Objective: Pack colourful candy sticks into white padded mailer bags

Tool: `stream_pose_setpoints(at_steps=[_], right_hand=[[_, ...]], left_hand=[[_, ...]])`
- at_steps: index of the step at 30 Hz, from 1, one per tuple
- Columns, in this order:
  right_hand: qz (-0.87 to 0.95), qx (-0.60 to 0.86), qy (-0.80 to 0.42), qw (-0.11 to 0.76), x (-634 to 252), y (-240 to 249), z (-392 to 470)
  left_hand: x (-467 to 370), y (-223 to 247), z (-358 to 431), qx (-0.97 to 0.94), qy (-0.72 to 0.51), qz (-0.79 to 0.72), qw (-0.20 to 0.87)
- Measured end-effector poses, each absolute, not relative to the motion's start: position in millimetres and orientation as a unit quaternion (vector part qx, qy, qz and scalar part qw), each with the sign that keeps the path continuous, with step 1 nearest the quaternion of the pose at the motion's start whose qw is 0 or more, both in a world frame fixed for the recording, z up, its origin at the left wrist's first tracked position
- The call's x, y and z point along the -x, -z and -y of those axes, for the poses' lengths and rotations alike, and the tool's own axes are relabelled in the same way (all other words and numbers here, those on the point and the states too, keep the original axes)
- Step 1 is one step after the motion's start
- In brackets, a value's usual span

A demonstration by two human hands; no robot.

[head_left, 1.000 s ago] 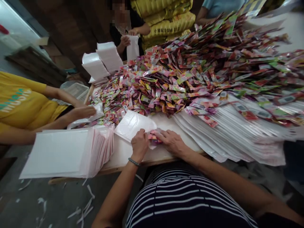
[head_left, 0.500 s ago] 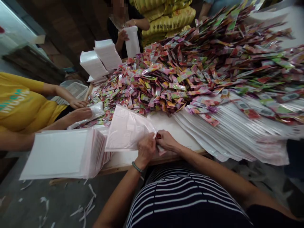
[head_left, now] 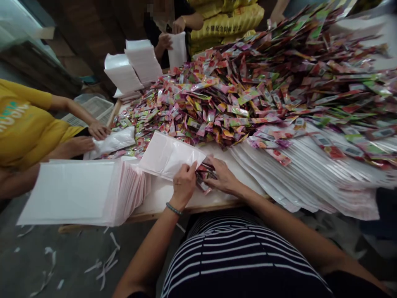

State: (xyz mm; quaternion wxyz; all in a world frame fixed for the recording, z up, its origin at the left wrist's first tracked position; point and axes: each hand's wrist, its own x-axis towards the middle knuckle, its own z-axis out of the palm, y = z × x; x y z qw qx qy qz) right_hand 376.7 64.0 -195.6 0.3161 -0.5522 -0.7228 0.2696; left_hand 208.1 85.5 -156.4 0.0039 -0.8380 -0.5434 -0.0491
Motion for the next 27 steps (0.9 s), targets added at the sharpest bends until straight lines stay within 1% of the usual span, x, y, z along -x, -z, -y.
stream_pose_setpoints(at_steps=[4,6,9,12,15,17,18,21,23,25,27], right_hand=[[0.773,0.536,-0.202,0.273,-374.5,200.1,-45.0],[0.787,0.516,-0.187,0.283,-370.1,201.3,-45.3],[0.793,0.477,-0.177,0.334,-367.3,204.3,-55.2],[0.792,0.439,-0.176,0.387,-367.8,205.8,-63.4],[0.71,0.504,-0.189,0.455,-368.6,198.0,-65.5],[0.671,0.533,-0.186,0.48,-369.4,184.7,-66.9],[0.682,0.525,-0.18,0.477,-370.1,175.3,-68.5],[0.78,0.439,-0.162,0.415,-374.7,137.5,-75.5],[0.808,0.415,-0.154,0.388,-380.5,105.4,-78.0],[0.814,0.408,-0.134,0.393,-387.5,72.0,-75.6],[0.833,0.379,-0.078,0.395,-393.2,43.4,-70.9]], left_hand=[[-207.0,158.2,-92.3,0.85,0.063,0.522,-0.001],[-206.8,159.8,-95.9,0.856,0.091,0.508,-0.007],[-203.3,162.5,-100.2,0.859,0.15,0.489,-0.025],[-198.0,163.7,-101.9,0.842,0.224,0.486,-0.07],[-198.9,159.2,-100.2,0.822,0.295,0.466,-0.142],[-205.1,150.2,-98.6,0.801,0.339,0.456,-0.188],[-209.3,143.5,-98.3,0.785,0.361,0.455,-0.215],[-221.1,115.8,-100.1,0.706,0.435,0.455,-0.324],[-224.3,92.8,-102.7,0.629,0.483,0.451,-0.41],[-222.2,69.2,-104.5,0.553,0.517,0.442,-0.481],[-216.2,48.5,-105.3,0.502,0.529,0.425,-0.536]])
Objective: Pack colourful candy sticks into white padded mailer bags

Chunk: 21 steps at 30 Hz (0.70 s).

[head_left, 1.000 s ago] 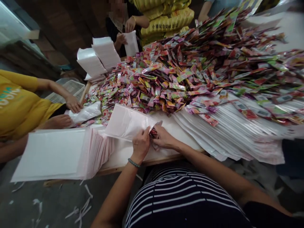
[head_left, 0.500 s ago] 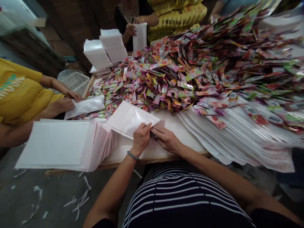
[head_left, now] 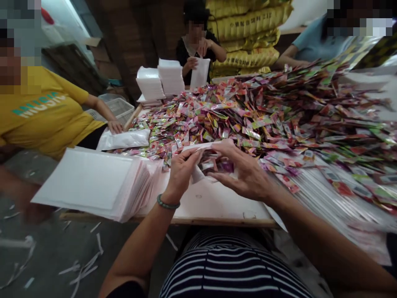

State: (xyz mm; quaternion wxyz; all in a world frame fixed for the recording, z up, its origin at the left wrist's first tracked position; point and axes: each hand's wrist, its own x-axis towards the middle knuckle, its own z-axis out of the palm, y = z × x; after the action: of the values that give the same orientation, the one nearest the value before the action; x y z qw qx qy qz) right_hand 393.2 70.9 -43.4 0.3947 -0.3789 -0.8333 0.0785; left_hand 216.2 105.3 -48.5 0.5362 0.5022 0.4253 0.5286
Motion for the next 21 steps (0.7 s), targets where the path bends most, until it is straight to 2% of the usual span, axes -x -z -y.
stream_pose_setpoints(at_steps=[4,8,11,15,18,19,21], right_hand=[[0.884,0.299,0.081,0.351,-391.6,18.3,-73.7],[0.886,0.287,0.116,0.346,-378.0,23.0,-91.6],[0.89,0.269,0.104,0.354,-369.1,22.4,-92.8],[0.84,0.269,0.104,0.46,-364.2,18.6,-80.4],[0.79,0.307,0.075,0.526,-370.2,31.4,-85.4],[0.768,0.347,0.06,0.536,-373.9,39.7,-91.2],[0.721,0.466,0.03,0.512,-382.0,61.2,-105.3]], left_hand=[[-199.7,29.1,-109.3,-0.469,-0.52,-0.416,0.58],[-181.4,31.8,-118.2,-0.564,-0.437,-0.492,0.5],[-169.1,23.2,-117.7,-0.622,-0.421,-0.544,0.374],[-159.4,-8.5,-95.6,-0.681,-0.462,-0.556,0.116],[-156.1,-16.5,-69.5,-0.74,-0.43,-0.512,-0.078],[-155.9,-11.5,-61.4,-0.764,-0.404,-0.492,-0.106],[-156.9,10.2,-48.9,-0.819,-0.336,-0.455,-0.096]])
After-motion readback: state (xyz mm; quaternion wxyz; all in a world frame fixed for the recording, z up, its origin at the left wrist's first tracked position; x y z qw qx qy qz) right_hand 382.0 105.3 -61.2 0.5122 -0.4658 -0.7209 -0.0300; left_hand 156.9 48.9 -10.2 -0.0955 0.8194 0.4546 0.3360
